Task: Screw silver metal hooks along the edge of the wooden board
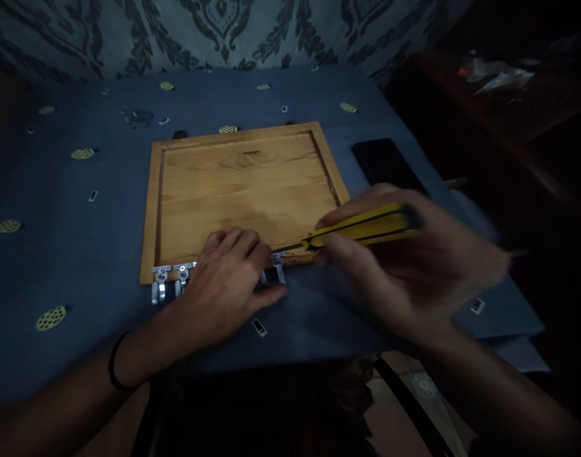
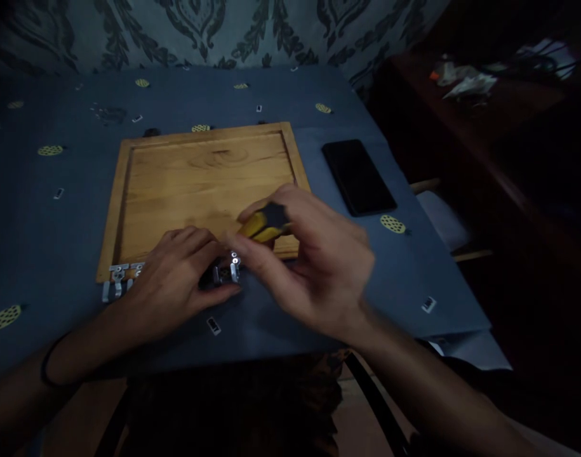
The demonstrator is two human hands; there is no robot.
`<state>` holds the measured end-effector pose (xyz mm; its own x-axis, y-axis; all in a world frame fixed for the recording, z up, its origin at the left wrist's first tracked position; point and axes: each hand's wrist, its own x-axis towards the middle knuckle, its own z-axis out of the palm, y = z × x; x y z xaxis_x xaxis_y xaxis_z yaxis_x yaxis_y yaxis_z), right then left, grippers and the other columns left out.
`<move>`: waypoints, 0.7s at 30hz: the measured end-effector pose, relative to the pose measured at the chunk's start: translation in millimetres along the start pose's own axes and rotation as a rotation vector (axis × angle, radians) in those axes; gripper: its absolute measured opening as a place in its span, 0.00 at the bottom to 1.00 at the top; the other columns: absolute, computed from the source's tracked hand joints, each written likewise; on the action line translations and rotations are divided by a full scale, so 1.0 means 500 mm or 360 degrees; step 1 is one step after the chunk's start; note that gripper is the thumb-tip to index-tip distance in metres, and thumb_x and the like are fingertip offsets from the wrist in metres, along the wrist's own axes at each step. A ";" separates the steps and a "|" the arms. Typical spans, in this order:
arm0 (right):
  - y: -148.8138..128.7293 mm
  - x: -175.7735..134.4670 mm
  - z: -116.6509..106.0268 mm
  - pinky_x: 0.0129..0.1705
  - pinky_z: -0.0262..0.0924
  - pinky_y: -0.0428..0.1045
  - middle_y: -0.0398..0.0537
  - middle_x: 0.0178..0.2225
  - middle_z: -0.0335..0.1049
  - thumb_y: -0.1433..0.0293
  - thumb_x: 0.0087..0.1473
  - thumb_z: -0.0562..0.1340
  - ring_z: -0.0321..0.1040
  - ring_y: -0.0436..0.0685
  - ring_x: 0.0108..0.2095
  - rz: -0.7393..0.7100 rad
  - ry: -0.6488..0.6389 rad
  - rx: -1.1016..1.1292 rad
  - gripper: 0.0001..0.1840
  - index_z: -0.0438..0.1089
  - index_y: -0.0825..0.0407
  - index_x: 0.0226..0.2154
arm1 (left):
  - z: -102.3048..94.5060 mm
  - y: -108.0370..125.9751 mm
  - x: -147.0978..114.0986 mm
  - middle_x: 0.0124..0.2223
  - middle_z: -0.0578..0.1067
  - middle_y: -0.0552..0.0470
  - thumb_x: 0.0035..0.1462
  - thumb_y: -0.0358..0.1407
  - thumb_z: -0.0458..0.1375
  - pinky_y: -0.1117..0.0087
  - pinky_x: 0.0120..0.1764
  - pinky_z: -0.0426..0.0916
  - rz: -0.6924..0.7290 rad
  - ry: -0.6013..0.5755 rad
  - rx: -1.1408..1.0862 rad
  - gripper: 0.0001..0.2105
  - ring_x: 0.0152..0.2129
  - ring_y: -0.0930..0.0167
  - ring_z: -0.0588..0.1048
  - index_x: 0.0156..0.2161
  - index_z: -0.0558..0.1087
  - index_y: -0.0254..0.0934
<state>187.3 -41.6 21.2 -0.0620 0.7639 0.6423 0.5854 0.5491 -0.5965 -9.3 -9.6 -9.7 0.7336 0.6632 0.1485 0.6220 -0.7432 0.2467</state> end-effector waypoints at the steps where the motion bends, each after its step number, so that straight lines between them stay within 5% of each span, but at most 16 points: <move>1: -0.003 -0.001 0.000 0.28 0.68 0.54 0.41 0.32 0.76 0.69 0.58 0.67 0.72 0.54 0.27 0.0037 0.0128 0.0004 0.04 0.72 0.42 0.36 | 0.000 0.000 0.000 0.39 0.75 0.47 0.58 0.46 0.66 0.55 0.44 0.68 -0.0005 -0.0010 0.0002 0.17 0.40 0.58 0.73 0.43 0.75 0.32; 5: -0.005 -0.006 -0.001 0.24 0.65 0.55 0.42 0.28 0.74 0.72 0.59 0.64 0.68 0.53 0.22 0.0132 0.0406 -0.0024 0.06 0.74 0.44 0.32 | -0.001 -0.001 0.000 0.40 0.75 0.47 0.58 0.46 0.66 0.56 0.45 0.68 -0.0030 -0.0047 0.0002 0.16 0.41 0.59 0.73 0.43 0.75 0.34; 11: 0.016 -0.024 0.006 0.27 0.66 0.54 0.41 0.31 0.74 0.71 0.56 0.68 0.72 0.55 0.27 0.0112 0.0076 0.0055 0.08 0.71 0.43 0.38 | 0.000 0.000 0.000 0.40 0.75 0.47 0.58 0.47 0.66 0.54 0.46 0.68 -0.0047 -0.0051 -0.0004 0.17 0.41 0.58 0.73 0.43 0.75 0.34; 21: 0.013 -0.020 0.009 0.30 0.66 0.54 0.41 0.30 0.72 0.70 0.57 0.69 0.72 0.56 0.29 0.0090 0.0037 0.0028 0.07 0.70 0.45 0.36 | 0.000 -0.001 0.000 0.39 0.74 0.47 0.58 0.45 0.66 0.54 0.44 0.68 -0.0006 -0.0019 -0.0013 0.16 0.40 0.57 0.73 0.42 0.75 0.32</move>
<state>188.0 -44.1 8.6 -0.0102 0.7859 0.6182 0.5733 0.5112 -0.6404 -9.7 -9.1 -10.0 0.7344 0.6650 0.1359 0.6226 -0.7397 0.2553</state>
